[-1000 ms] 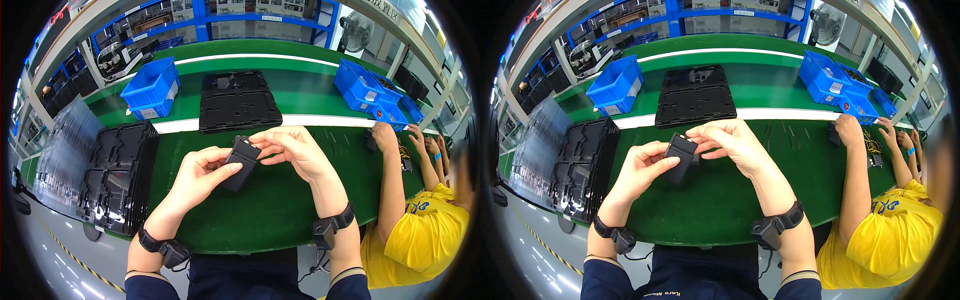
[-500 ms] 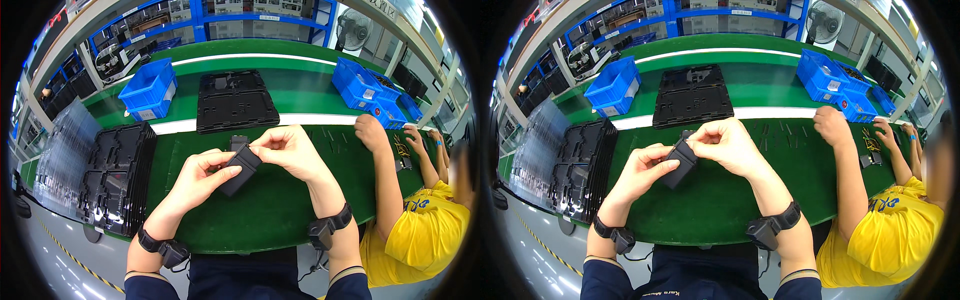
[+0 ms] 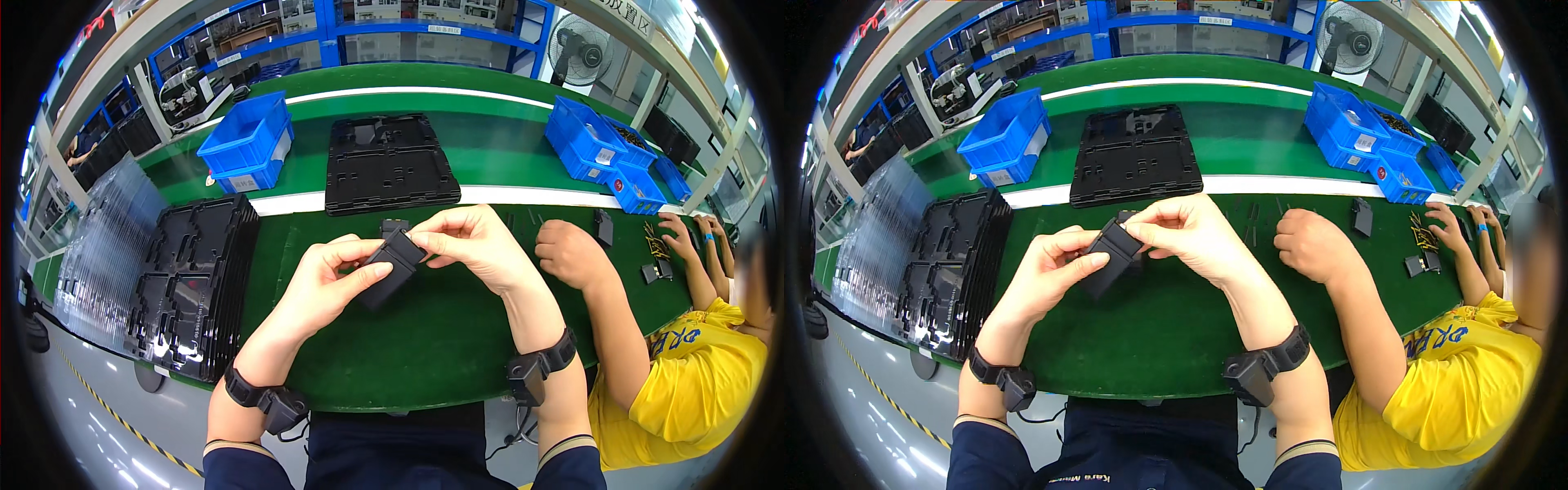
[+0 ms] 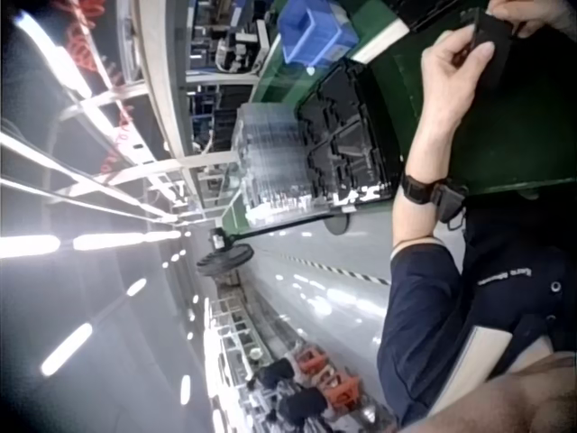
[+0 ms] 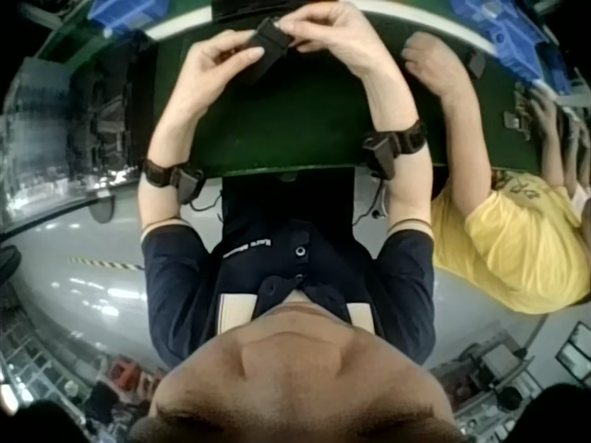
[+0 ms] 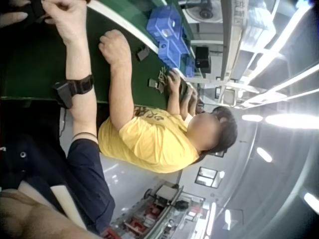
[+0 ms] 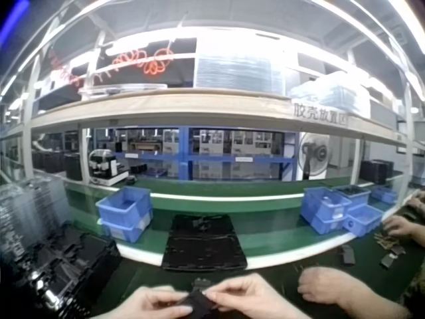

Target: The person is seen attaching small black plastic pieces to a larger base component on a manufacturing line.

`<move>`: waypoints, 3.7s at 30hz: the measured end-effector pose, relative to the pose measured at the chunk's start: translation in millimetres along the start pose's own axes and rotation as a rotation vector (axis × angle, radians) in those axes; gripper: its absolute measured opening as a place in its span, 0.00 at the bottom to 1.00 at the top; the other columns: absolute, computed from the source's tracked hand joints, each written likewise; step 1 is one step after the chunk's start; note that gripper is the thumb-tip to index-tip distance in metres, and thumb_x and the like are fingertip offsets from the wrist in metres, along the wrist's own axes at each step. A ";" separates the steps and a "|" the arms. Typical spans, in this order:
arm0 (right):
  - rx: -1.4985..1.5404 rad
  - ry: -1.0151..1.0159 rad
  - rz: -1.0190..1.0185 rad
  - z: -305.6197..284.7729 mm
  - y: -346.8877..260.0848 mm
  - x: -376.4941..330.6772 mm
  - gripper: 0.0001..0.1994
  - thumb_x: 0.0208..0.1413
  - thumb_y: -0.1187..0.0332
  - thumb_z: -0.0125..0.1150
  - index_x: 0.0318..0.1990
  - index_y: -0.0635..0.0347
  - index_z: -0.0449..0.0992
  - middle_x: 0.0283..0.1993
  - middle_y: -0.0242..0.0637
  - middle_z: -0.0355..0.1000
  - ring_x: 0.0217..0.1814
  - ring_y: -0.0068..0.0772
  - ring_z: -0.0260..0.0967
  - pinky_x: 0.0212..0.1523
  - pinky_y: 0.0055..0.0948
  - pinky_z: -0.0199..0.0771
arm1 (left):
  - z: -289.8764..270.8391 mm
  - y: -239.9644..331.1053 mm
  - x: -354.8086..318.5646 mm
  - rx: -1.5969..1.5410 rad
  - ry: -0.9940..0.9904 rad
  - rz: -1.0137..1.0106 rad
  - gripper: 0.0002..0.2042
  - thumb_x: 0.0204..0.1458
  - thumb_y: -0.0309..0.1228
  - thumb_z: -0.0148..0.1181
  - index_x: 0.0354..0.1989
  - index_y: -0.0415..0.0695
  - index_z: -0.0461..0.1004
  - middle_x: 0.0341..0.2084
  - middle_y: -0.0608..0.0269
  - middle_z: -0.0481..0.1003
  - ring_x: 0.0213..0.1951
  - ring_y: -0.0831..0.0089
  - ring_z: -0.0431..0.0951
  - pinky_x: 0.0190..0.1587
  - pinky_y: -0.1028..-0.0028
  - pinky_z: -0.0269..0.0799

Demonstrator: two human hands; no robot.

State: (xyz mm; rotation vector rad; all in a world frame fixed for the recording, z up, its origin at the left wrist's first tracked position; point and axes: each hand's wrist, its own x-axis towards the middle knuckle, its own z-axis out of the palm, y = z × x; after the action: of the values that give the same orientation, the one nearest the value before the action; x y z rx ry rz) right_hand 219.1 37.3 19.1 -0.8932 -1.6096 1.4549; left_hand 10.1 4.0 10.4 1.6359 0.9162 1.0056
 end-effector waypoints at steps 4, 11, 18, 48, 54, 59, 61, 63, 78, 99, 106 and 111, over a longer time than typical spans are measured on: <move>-0.063 0.221 -0.081 -10.0 -19.4 -2.3 0.10 0.51 0.65 0.58 0.38 0.61 0.76 0.31 0.33 0.74 0.33 0.21 0.72 0.32 0.18 0.70 | -4.6 -3.8 -1.8 -0.078 0.097 0.008 0.13 0.48 0.25 0.58 0.44 0.38 0.73 0.28 0.69 0.69 0.33 0.82 0.69 0.39 0.81 0.65; -1.058 0.416 0.080 -48.4 26.0 9.9 0.05 0.38 0.71 0.62 0.25 0.62 0.77 0.21 0.40 0.72 0.24 0.33 0.71 0.29 0.28 0.70 | -8.7 -12.9 5.1 -0.164 0.201 -0.015 0.13 0.48 0.24 0.58 0.43 0.38 0.73 0.35 0.67 0.74 0.37 0.83 0.70 0.45 0.80 0.65; -1.472 0.523 0.202 -17.2 41.8 32.0 0.03 0.40 0.76 0.58 0.25 0.61 0.76 0.28 0.47 0.74 0.34 0.45 0.73 0.35 0.34 0.74 | -4.4 -20.8 8.4 0.075 0.268 0.107 0.13 0.47 0.27 0.59 0.43 0.41 0.74 0.23 0.73 0.66 0.27 0.84 0.61 0.34 0.82 0.60; -0.056 0.273 -0.207 18.0 7.8 3.2 0.07 0.48 0.67 0.62 0.33 0.58 0.78 0.34 0.29 0.70 0.36 0.19 0.66 0.34 0.20 0.69 | 4.5 -17.0 6.2 0.141 0.190 0.203 0.14 0.47 0.25 0.59 0.43 0.39 0.73 0.24 0.67 0.68 0.30 0.80 0.68 0.35 0.79 0.65; 0.081 0.255 -0.080 23.9 4.8 2.3 0.09 0.49 0.63 0.62 0.34 0.59 0.78 0.30 0.29 0.71 0.35 0.19 0.68 0.35 0.21 0.70 | 3.5 -16.2 4.1 0.127 0.182 0.200 0.13 0.47 0.26 0.59 0.43 0.39 0.73 0.25 0.66 0.69 0.30 0.80 0.69 0.36 0.79 0.66; 0.098 0.209 -0.055 17.5 6.6 0.9 0.11 0.49 0.62 0.61 0.34 0.59 0.77 0.31 0.30 0.73 0.34 0.19 0.69 0.34 0.21 0.71 | 6.4 -10.4 3.8 0.094 0.126 0.154 0.14 0.47 0.26 0.58 0.43 0.38 0.73 0.25 0.68 0.68 0.31 0.81 0.69 0.37 0.80 0.66; 0.039 0.145 -0.015 12.7 4.8 1.0 0.12 0.49 0.61 0.61 0.34 0.60 0.77 0.30 0.32 0.73 0.34 0.21 0.69 0.34 0.23 0.74 | 6.7 -10.1 2.9 -0.002 0.101 0.084 0.13 0.48 0.26 0.58 0.43 0.38 0.73 0.26 0.68 0.70 0.31 0.82 0.70 0.37 0.80 0.66; 0.045 0.114 0.082 5.1 -5.8 2.1 0.12 0.49 0.60 0.61 0.33 0.60 0.77 0.30 0.31 0.73 0.32 0.20 0.69 0.33 0.24 0.74 | 4.7 -5.6 0.3 -0.097 0.077 0.012 0.13 0.48 0.26 0.58 0.43 0.37 0.73 0.28 0.68 0.71 0.32 0.82 0.70 0.38 0.81 0.67; 0.144 0.011 0.036 8.2 9.5 5.3 0.08 0.48 0.65 0.62 0.32 0.60 0.76 0.29 0.29 0.72 0.32 0.17 0.69 0.35 0.18 0.74 | 2.0 -4.4 -0.2 -0.092 0.054 -0.039 0.13 0.48 0.26 0.59 0.43 0.37 0.73 0.32 0.64 0.75 0.33 0.82 0.72 0.41 0.80 0.67; 0.154 -0.009 0.098 11.0 9.2 7.7 0.14 0.51 0.59 0.59 0.35 0.63 0.76 0.29 0.35 0.73 0.25 0.19 0.71 0.27 0.16 0.73 | -4.3 2.6 -3.1 -0.066 0.051 -0.058 0.13 0.46 0.24 0.60 0.42 0.36 0.73 0.31 0.64 0.75 0.33 0.81 0.72 0.39 0.82 0.67; 0.096 -0.073 0.099 6.6 10.6 7.7 0.09 0.48 0.68 0.62 0.35 0.62 0.75 0.28 0.31 0.73 0.29 0.17 0.70 0.29 0.15 0.73 | -7.8 2.1 -0.3 -0.082 -0.001 -0.101 0.11 0.46 0.24 0.60 0.39 0.35 0.74 0.27 0.67 0.74 0.29 0.83 0.71 0.35 0.82 0.68; 0.053 -0.180 0.115 9.9 7.9 6.3 0.12 0.47 0.70 0.62 0.40 0.59 0.71 0.29 0.28 0.73 0.31 0.15 0.69 0.30 0.15 0.72 | -10.6 -2.5 -1.2 0.007 -0.059 -0.134 0.13 0.42 0.25 0.63 0.39 0.37 0.75 0.25 0.69 0.75 0.27 0.83 0.72 0.33 0.82 0.68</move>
State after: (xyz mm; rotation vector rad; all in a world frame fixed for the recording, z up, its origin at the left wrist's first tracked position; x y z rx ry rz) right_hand 207.5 39.2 11.4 -0.8571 -1.6637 1.6914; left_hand -0.4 7.1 9.7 1.5796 0.9772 0.8590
